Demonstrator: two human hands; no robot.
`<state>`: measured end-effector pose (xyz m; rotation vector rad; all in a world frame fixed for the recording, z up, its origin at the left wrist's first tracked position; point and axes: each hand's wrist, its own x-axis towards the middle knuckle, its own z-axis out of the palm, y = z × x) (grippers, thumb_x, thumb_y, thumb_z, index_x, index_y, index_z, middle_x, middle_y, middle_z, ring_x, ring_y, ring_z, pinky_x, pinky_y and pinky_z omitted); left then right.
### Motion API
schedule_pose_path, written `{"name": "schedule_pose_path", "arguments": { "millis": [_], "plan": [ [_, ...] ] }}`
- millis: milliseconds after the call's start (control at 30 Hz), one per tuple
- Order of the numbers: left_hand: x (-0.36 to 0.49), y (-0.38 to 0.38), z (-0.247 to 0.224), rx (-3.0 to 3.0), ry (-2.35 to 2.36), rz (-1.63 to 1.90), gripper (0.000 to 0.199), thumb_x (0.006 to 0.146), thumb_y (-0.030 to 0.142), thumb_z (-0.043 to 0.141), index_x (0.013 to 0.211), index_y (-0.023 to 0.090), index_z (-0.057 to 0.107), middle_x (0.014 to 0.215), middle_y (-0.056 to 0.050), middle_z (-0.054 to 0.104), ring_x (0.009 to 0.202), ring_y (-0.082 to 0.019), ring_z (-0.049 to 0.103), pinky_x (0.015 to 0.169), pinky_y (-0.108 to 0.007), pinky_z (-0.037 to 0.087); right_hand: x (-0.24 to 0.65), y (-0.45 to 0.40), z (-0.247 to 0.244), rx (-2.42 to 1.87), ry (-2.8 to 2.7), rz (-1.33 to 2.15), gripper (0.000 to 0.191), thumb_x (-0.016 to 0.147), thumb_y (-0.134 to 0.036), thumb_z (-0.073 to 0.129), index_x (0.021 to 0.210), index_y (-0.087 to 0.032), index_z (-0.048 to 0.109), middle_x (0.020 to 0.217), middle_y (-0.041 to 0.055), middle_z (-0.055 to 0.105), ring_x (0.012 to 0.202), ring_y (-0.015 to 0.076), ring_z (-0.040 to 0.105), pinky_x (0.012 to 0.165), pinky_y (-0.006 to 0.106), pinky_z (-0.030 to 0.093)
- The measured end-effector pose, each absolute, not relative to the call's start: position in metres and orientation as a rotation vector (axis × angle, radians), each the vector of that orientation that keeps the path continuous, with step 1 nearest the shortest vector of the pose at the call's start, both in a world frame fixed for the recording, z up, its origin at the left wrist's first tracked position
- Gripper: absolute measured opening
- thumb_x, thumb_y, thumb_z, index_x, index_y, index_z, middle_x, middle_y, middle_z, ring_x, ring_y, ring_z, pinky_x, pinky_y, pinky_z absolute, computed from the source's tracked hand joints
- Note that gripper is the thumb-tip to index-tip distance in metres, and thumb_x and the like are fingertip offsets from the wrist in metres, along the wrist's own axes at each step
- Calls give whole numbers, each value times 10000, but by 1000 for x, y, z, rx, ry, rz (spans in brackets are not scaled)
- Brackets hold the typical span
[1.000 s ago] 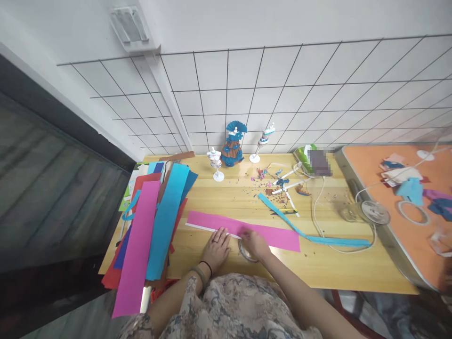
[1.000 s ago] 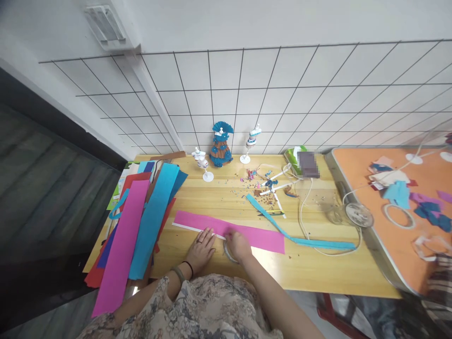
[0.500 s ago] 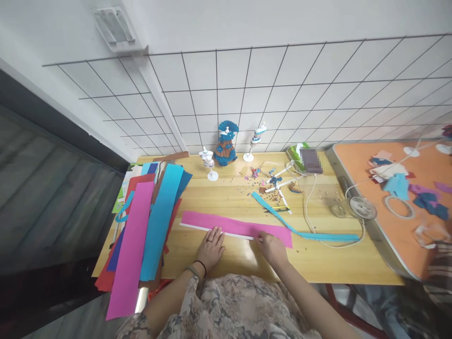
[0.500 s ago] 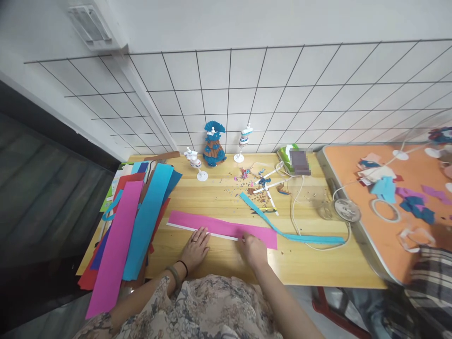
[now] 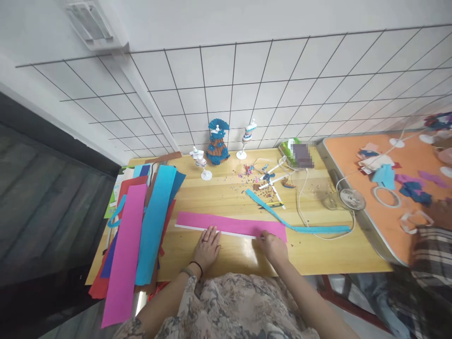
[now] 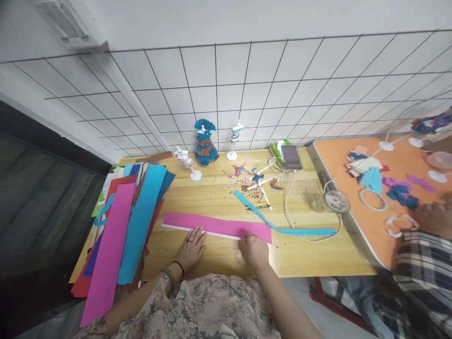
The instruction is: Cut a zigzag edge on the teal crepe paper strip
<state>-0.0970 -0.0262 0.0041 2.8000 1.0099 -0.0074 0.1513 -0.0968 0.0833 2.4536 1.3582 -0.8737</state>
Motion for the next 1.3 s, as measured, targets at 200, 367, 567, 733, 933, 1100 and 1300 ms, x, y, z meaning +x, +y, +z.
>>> {"name": "schedule_pose_path", "arguments": {
  "millis": [200,367,567,733,933,1100,1300],
  "plan": [
    [-97,-26,5,2804,1010,-2,465,853,328,372,1296,186,387,1389,-73,346,1313,-227,219,1063,-407,225,152,-101,82,2458,1380,-877,237,886,-322,480,1019,-148,571,988,53,613,838,167,601,746,368,491],
    [-97,-26,5,2804,1011,1,460,849,317,380,1290,184,394,1388,-76,346,1315,-223,213,1064,-409,225,154,-100,74,2468,1320,-910,234,885,-316,482,1027,-150,568,994,54,610,828,163,601,727,358,499],
    [-96,-27,4,2802,1016,0,461,850,310,370,1294,185,387,1392,-79,340,1316,-227,210,1060,-425,231,156,-97,68,2469,1295,-924,243,884,-312,486,1056,-155,556,1030,60,598,856,172,596,743,370,495],
    [-96,-28,4,2802,1023,-7,466,848,313,378,1296,185,384,1398,-77,330,1320,-220,200,1068,-416,219,158,-93,64,2450,1264,-951,244,881,-306,493,1061,-154,555,1045,62,593,870,176,593,750,375,494],
    [-95,-28,4,2797,1024,-17,460,852,310,374,1294,183,387,1398,-77,330,1320,-217,199,1071,-411,214,161,-90,58,2419,1237,-1000,248,877,-300,499,1072,-154,551,1063,64,586,887,182,590,759,382,491],
    [-95,-28,4,2790,1023,-19,452,854,309,369,1286,179,400,1397,-77,331,1321,-225,197,1069,-415,219,165,-88,53,2405,1217,-1041,255,875,-298,503,1081,-154,546,1073,66,582,896,186,587,761,385,490],
    [-96,-28,3,2775,1024,-11,449,857,305,367,1285,176,399,1398,-79,331,1320,-223,200,1072,-412,213,169,-87,47,2395,1200,-1093,259,874,-295,507,1087,-153,542,1078,67,579,898,188,587,761,387,491]
  ]
}}
